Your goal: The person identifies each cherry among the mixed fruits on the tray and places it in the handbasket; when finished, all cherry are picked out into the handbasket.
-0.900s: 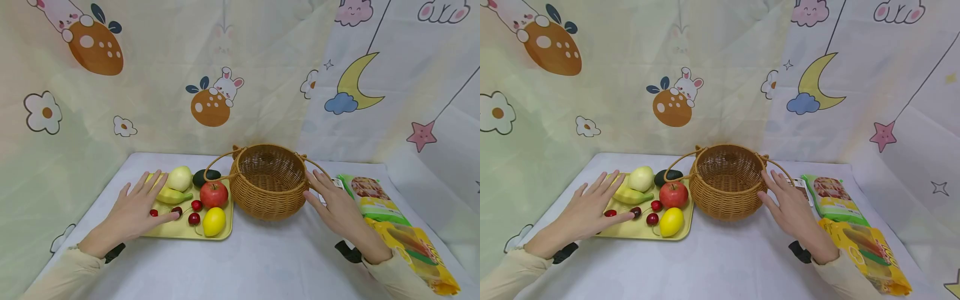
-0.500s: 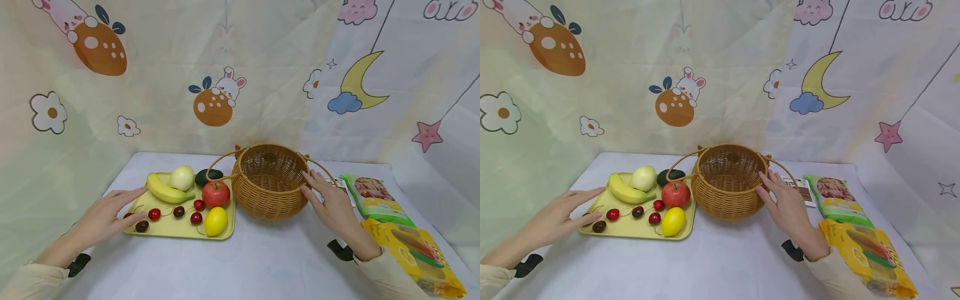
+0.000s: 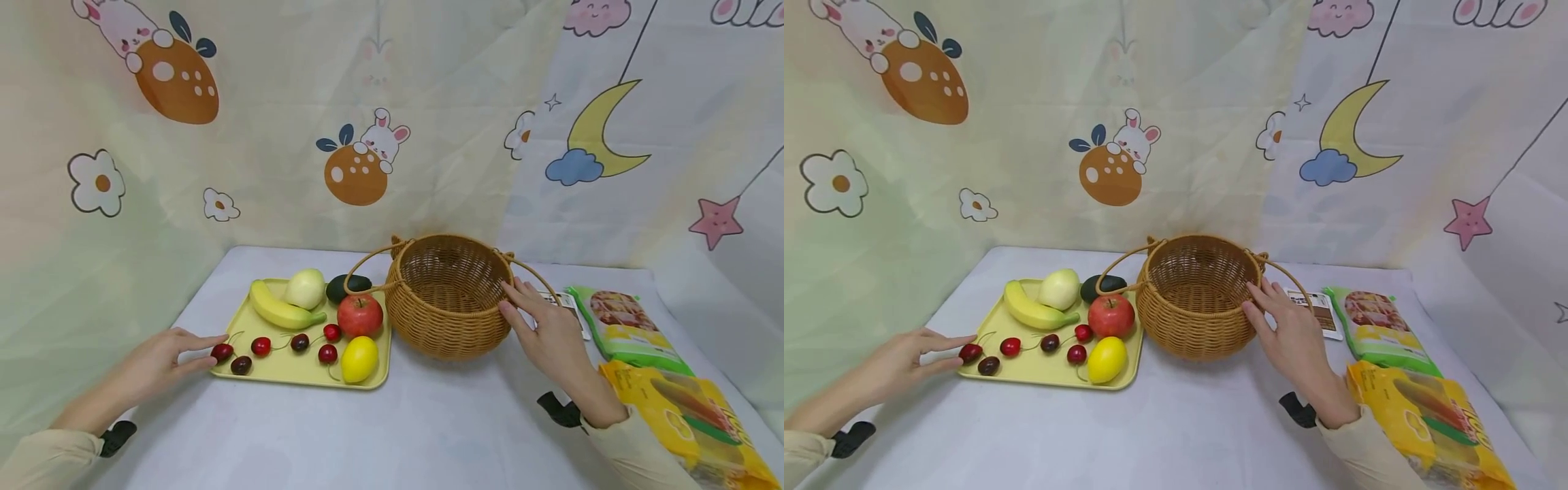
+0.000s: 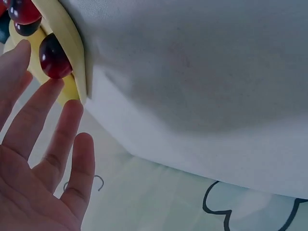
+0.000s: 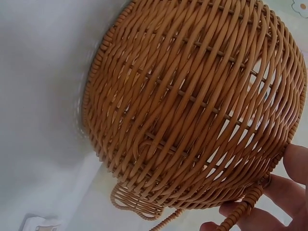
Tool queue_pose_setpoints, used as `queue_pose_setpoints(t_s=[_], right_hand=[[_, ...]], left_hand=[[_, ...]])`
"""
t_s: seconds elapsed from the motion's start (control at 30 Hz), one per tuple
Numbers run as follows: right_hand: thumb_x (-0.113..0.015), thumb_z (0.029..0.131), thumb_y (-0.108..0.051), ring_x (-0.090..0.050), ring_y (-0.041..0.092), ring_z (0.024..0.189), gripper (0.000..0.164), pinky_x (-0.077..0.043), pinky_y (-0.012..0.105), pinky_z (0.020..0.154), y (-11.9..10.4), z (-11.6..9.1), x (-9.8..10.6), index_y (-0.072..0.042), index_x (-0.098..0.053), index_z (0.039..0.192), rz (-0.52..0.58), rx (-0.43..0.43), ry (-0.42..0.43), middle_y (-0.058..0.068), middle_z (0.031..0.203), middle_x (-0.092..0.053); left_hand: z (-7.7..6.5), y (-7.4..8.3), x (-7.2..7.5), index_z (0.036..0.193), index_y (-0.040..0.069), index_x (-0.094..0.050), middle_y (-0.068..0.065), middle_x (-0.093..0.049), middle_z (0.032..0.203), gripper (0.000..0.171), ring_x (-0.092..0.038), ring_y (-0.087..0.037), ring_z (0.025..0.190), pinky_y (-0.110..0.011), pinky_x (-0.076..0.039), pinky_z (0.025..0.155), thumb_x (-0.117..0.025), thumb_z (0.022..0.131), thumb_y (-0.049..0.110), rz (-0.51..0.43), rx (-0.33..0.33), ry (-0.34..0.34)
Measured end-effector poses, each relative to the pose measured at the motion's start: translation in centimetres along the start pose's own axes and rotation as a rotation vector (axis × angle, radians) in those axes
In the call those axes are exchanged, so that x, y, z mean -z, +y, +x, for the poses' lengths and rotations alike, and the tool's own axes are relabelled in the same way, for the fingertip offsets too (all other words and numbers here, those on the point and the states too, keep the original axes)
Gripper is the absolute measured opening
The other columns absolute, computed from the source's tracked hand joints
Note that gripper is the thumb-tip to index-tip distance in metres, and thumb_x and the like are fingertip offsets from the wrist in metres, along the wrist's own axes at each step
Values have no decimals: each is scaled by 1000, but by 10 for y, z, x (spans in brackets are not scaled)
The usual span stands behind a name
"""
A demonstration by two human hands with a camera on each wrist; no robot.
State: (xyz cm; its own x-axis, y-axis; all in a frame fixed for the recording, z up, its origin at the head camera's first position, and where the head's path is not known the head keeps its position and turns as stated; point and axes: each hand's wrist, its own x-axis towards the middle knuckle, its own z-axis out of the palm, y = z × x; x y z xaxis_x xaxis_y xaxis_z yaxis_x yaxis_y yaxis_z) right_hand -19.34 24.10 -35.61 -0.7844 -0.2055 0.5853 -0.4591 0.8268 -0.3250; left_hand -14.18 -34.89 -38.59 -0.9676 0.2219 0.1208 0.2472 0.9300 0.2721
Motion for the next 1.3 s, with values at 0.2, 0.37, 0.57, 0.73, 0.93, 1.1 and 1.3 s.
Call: queue_pose_setpoints(t_s=[0.2, 0.37, 0.57, 0.73, 0.93, 1.1, 1.3], right_hand=[[-65, 102, -27, -60, 44, 129, 42, -53, 63, 89, 1, 1, 1, -7, -64, 139, 1, 11, 5, 22, 142, -61], [-66, 101, -27, -61, 44, 128, 42, -53, 62, 88, 1, 1, 1, -8, -65, 139, 2, 5, 9, 21, 141, -61], [-66, 101, -26, -61, 44, 127, 42, -53, 62, 87, 1, 1, 2, -7, -65, 138, 2, 10, 15, 22, 140, -62], [-66, 101, -26, -62, 44, 126, 42, -54, 62, 86, 2, 1, 1, -6, -65, 138, 3, 13, 13, 22, 140, -62], [-66, 101, -26, -62, 44, 126, 42, -54, 63, 87, 2, 1, 1, -7, -65, 138, -6, 15, 9, 22, 140, -61], [-65, 101, -27, -61, 44, 128, 42, -53, 63, 89, 2, 1, 1, -7, -65, 138, -8, 14, 5, 22, 141, -61], [-66, 101, -27, -61, 44, 129, 42, -52, 64, 92, 1, 1, 1, -9, -65, 139, 5, 7, 1, 22, 141, -61]], left_hand=[[6, -2, -5, 120, 21, -79, 2, -76, 97, 40, -62, -11, 83, -24, -45, 64, -86, 81, 25, 22, -64, 12], [6, -2, -9, 113, 22, -81, 5, -72, 89, 36, -56, -4, 76, -23, -41, 61, -88, 78, 23, 43, -60, 29], [9, -2, -9, 113, 23, -82, 9, -67, 84, 35, -48, -2, 72, -23, -35, 58, -88, 79, 24, 40, -45, 17], [10, 0, -9, 113, 21, -81, 8, -63, 80, 35, -42, 0, 69, -23, -33, 57, -88, 79, 25, 31, -35, 9], [9, 1, -10, 115, 20, -81, 8, -61, 78, 36, -40, 0, 68, -22, -31, 56, -87, 81, 28, 20, -22, 5], [11, 0, -5, 116, 16, -80, 7, -62, 78, 37, -39, -1, 67, -22, -31, 55, -86, 81, 28, 2, -27, 14], [21, 10, 13, 117, 18, -80, 7, -60, 74, 38, -38, -3, 65, -23, -33, 52, -87, 81, 28, 5, -47, 27]])
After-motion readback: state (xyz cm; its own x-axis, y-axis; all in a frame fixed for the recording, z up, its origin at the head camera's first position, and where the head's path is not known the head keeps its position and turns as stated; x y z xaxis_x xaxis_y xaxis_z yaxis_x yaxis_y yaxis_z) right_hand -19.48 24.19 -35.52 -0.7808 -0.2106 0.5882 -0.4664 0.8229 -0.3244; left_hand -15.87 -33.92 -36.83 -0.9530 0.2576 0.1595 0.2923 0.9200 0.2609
